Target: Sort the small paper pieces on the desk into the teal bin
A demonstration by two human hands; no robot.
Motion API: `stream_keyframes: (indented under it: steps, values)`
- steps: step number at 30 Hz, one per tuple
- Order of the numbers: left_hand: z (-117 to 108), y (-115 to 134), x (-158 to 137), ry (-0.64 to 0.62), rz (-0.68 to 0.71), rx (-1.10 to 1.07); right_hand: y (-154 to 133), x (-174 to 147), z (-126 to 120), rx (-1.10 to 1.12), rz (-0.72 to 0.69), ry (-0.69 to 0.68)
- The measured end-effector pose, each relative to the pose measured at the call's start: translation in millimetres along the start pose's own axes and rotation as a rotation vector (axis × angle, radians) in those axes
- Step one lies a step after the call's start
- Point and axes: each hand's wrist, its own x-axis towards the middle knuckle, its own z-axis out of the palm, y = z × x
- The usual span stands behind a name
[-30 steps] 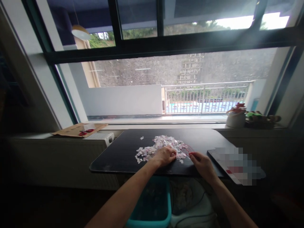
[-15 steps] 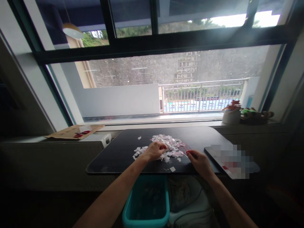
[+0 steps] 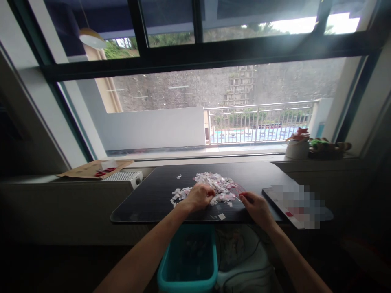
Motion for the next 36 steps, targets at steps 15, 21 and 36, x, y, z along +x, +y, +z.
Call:
stream_keyframes:
  steps: [15, 21, 36]
  values:
    - [-17, -64, -45, 0.465, -0.234, 0.145, -9, -8, -10, 0.3, 0.046, -0.22]
    - [4, -110, -85, 0.686, -0.519, 0.177, -23, -10, -17, 0.304, 0.024, -0.408]
    - [19, -101, -82, 0.731, -0.606, 0.063, -16, -9, -16, 0.182, -0.042, -0.376]
